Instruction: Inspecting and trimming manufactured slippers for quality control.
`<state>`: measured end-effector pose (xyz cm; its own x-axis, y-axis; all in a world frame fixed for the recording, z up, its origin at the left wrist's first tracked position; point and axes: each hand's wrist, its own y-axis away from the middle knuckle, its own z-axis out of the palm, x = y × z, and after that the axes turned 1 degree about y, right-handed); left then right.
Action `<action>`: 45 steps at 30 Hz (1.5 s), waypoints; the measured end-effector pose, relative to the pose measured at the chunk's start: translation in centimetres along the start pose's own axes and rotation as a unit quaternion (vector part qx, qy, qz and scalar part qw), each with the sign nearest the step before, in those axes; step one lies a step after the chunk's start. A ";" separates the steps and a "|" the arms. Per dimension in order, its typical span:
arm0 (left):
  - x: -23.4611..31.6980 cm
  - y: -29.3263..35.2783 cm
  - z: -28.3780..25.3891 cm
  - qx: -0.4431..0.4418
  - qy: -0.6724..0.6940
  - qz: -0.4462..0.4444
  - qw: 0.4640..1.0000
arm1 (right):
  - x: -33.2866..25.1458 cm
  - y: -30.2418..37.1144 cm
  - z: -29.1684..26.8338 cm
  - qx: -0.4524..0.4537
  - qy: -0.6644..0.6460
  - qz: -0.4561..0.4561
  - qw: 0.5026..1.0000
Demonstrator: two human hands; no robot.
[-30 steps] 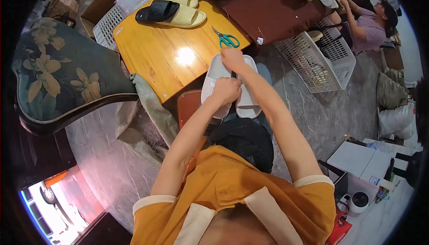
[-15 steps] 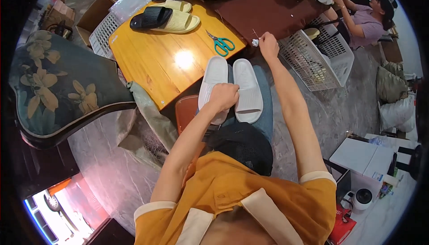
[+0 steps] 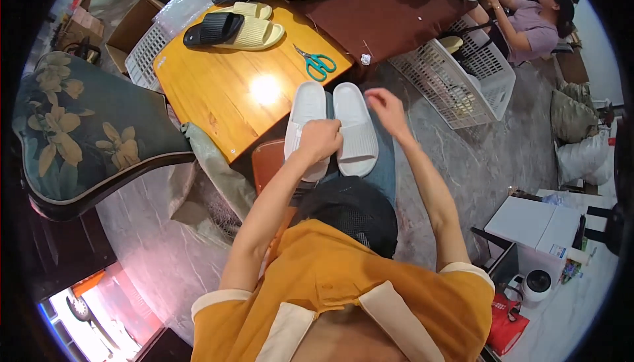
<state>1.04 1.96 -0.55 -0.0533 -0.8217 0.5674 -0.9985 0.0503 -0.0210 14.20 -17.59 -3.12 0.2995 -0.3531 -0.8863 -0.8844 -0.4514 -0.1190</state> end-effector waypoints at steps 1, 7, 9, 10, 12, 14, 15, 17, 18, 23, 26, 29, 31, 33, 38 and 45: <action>-0.2 0.0 0.0 -0.022 0.005 -0.033 0.999 | -2.2 2.0 0.2 -0.047 -0.030 0.005 0.998; -1.4 -1.8 -1.3 0.026 0.239 -0.082 0.967 | -8.4 7.6 2.0 -0.152 0.182 -0.184 0.954; -1.9 -1.8 -1.7 0.096 0.327 -0.108 0.934 | -8.8 7.3 2.7 -0.162 0.233 -0.208 0.936; -2.2 -1.6 -1.8 0.114 0.438 -0.132 0.882 | -9.0 7.2 2.8 -0.162 0.234 -0.206 0.936; -3.0 -0.6 -2.6 0.157 0.576 -0.152 0.788 | -9.1 6.9 3.1 -0.164 0.231 -0.210 0.936; -3.3 0.7 -3.3 0.159 0.649 -0.167 0.725 | -9.0 6.6 3.1 -0.204 0.277 -0.189 0.920; -3.4 1.5 -3.5 0.159 0.668 -0.160 0.709 | -9.3 6.5 3.4 -0.205 0.280 -0.208 0.915; -3.7 3.7 -3.8 0.161 0.713 -0.174 0.659 | -10.0 5.8 3.9 -0.256 0.302 -0.159 0.905; -3.5 4.6 -4.1 0.167 0.734 -0.182 0.633 | -9.8 5.7 3.8 -0.249 0.299 -0.163 0.907; -6.7 13.3 -8.8 0.326 0.679 -0.206 0.625 | -8.6 6.6 3.1 -0.200 0.271 -0.206 0.919; -11.9 20.5 -9.8 0.351 0.514 -0.290 0.727 | -8.4 6.9 2.5 -0.181 0.250 -0.200 0.930; -19.5 31.4 -9.8 0.248 0.317 -0.385 0.830 | -8.9 7.0 3.3 -0.179 0.235 -0.203 0.933; -19.7 34.5 -9.0 0.099 0.024 -0.364 0.926 | -8.1 7.4 3.1 -0.185 0.243 -0.181 0.935; -16.9 32.6 -8.6 0.010 -0.098 -0.326 0.940 | -7.1 8.3 1.7 -0.177 0.253 -0.150 0.939; -9.6 21.8 -8.1 0.088 0.062 -0.256 0.961 | -4.6 10.8 0.4 -0.061 0.211 -0.034 0.975; -1.5 11.9 -3.4 0.106 0.265 -0.276 0.918 | -3.5 12.5 -0.7 0.031 0.167 0.096 0.981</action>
<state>-10.67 5.76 1.12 0.4179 -0.2947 0.8594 -0.8550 -0.4475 0.2622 2.39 -22.55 -1.23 0.2167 -0.6798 -0.7007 -0.9529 -0.3032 -0.0006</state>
